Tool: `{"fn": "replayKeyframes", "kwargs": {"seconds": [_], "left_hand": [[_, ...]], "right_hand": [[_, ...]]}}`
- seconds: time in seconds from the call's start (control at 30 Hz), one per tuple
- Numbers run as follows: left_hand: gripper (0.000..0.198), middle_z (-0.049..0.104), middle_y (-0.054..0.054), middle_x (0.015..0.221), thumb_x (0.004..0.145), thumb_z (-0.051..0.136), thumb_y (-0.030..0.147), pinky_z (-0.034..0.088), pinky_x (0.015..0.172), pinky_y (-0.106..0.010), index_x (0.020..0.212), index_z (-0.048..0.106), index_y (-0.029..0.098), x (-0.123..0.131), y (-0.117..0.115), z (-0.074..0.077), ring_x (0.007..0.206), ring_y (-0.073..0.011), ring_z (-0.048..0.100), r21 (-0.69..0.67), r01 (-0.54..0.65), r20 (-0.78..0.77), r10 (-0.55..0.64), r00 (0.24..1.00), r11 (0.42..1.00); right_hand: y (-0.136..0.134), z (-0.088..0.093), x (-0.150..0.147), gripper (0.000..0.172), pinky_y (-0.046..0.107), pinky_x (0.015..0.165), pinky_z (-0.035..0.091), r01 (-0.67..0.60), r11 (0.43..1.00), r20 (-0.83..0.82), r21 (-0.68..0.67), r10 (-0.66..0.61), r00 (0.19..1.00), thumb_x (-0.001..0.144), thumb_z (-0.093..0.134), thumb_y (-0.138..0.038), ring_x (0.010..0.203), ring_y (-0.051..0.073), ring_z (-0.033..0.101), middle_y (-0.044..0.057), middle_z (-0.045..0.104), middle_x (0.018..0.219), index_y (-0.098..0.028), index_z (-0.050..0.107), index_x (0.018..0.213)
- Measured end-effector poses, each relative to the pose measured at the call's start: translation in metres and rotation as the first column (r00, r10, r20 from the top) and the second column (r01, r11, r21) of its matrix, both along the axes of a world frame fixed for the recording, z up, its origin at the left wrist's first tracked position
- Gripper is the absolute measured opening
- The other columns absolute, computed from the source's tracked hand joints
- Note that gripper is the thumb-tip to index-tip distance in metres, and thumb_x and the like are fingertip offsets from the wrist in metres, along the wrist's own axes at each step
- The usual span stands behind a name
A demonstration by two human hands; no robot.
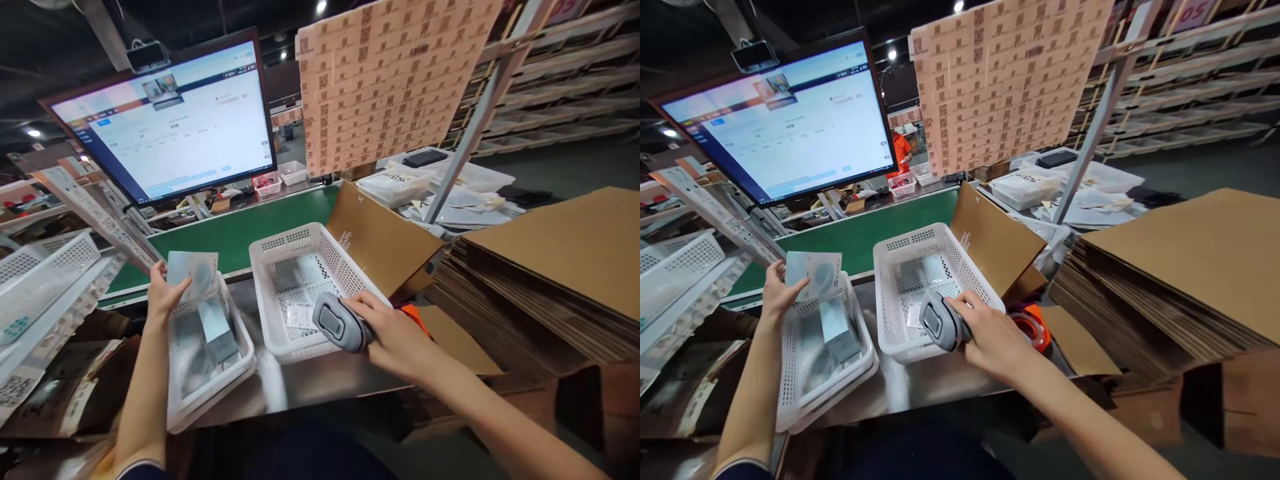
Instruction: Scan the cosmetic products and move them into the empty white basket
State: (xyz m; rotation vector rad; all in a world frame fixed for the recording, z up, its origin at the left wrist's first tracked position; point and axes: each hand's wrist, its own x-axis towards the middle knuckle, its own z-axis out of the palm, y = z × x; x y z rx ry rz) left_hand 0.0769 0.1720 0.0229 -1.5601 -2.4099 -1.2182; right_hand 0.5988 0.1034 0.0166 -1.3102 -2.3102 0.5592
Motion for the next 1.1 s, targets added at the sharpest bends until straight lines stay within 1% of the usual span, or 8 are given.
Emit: {"fn": "replayKeyframes", "kwargs": {"seconds": [0.1,0.23,0.4,0.53,0.77,0.9,1.0,1.1], "left_hand": [[0.072,0.064,-0.015,0.156,0.085,0.073,0.041,0.045,0.129,-0.059,0.152,0.052,0.025,0.024,-0.023,0.013,0.145,-0.0384,0.062,0.205,0.380,-0.341,-0.298,0.892,0.902],[0.030,0.079,-0.007,0.138,0.100,0.061,0.026,0.020,0.138,-0.069,0.127,0.073,0.030,0.062,-0.034,0.007,0.147,-0.0342,0.062,-0.005,0.599,-0.649,-0.458,0.607,0.801],[0.032,0.083,-0.008,0.128,0.108,0.053,0.025,0.031,0.132,-0.073,0.120,0.080,0.035,0.093,-0.021,-0.017,0.143,-0.0339,0.066,-0.239,0.716,-0.539,-0.703,0.464,0.656],[0.031,0.083,-0.008,0.123,0.108,0.055,0.030,0.036,0.130,-0.073,0.116,0.083,0.040,0.107,-0.006,-0.025,0.140,-0.0354,0.068,-0.359,0.741,-0.421,-0.807,0.414,0.567],[0.035,0.079,-0.006,0.136,0.109,0.053,0.027,0.032,0.132,-0.070,0.120,0.081,0.044,0.141,0.035,-0.031,0.146,-0.0347,0.063,-0.406,0.825,-0.338,-0.903,0.265,0.394],[0.045,0.068,-0.011,0.155,0.107,0.043,0.014,0.023,0.137,-0.066,0.134,0.076,0.032,0.171,0.070,-0.038,0.158,-0.0329,0.049,-0.407,0.786,-0.396,-0.866,0.307,0.465],[0.050,0.060,-0.020,0.162,0.101,0.043,0.007,0.020,0.137,-0.068,0.141,0.070,0.021,0.163,0.078,-0.041,0.158,-0.0385,0.048,-0.387,0.625,-0.452,-0.730,0.512,0.678],[0.051,0.059,-0.026,0.160,0.102,0.055,0.023,0.041,0.126,-0.063,0.151,0.060,0.016,0.121,0.056,-0.048,0.146,-0.0445,0.058,-0.403,0.338,-0.411,-0.498,0.763,0.850]], "right_hand": [[0.015,0.026,-0.008,0.027,0.035,0.078,0.052,-0.103,0.994,-0.217,0.032,0.107,0.970,0.082,0.063,-0.021,0.089,0.024,0.069,0.008,0.068,0.106,-0.021,0.071,0.108],[0.030,0.069,-0.017,0.035,0.036,0.081,0.053,-0.192,0.977,-0.380,-0.094,0.143,0.914,0.080,0.080,-0.046,0.090,0.026,0.068,0.007,0.074,0.097,-0.019,0.072,0.099],[0.045,0.099,-0.025,0.045,0.033,0.084,0.056,-0.234,0.921,-0.311,-0.313,0.133,0.941,0.072,0.083,-0.031,0.101,0.029,0.073,0.003,0.082,0.104,-0.018,0.080,0.116],[0.062,0.099,-0.022,0.033,0.031,0.079,0.056,0.065,0.988,-0.149,-0.144,-0.086,0.985,0.070,0.089,-0.027,0.094,0.027,0.074,0.004,0.082,0.098,-0.019,0.081,0.102],[0.092,0.092,-0.007,0.025,0.026,0.054,0.050,0.180,0.941,-0.358,-0.287,-0.279,0.891,0.078,0.082,-0.024,0.058,0.015,0.060,0.002,0.072,0.073,-0.012,0.078,0.101],[0.086,0.089,0.002,0.024,0.027,0.053,0.050,0.250,0.923,-0.335,-0.293,-0.344,0.877,0.075,0.083,-0.025,0.057,0.016,0.059,0.000,0.070,0.067,-0.014,0.076,0.095],[0.066,0.080,0.014,0.043,0.036,0.074,0.063,0.244,0.933,-0.320,-0.266,-0.324,0.890,0.071,0.087,-0.039,0.080,0.025,0.072,0.007,0.080,0.089,-0.015,0.078,0.106],[0.039,0.065,0.037,0.061,0.053,0.102,0.063,0.248,0.942,-0.293,-0.226,-0.308,0.905,0.071,0.087,-0.055,0.112,0.035,0.075,0.012,0.080,0.116,-0.019,0.076,0.119]]}}
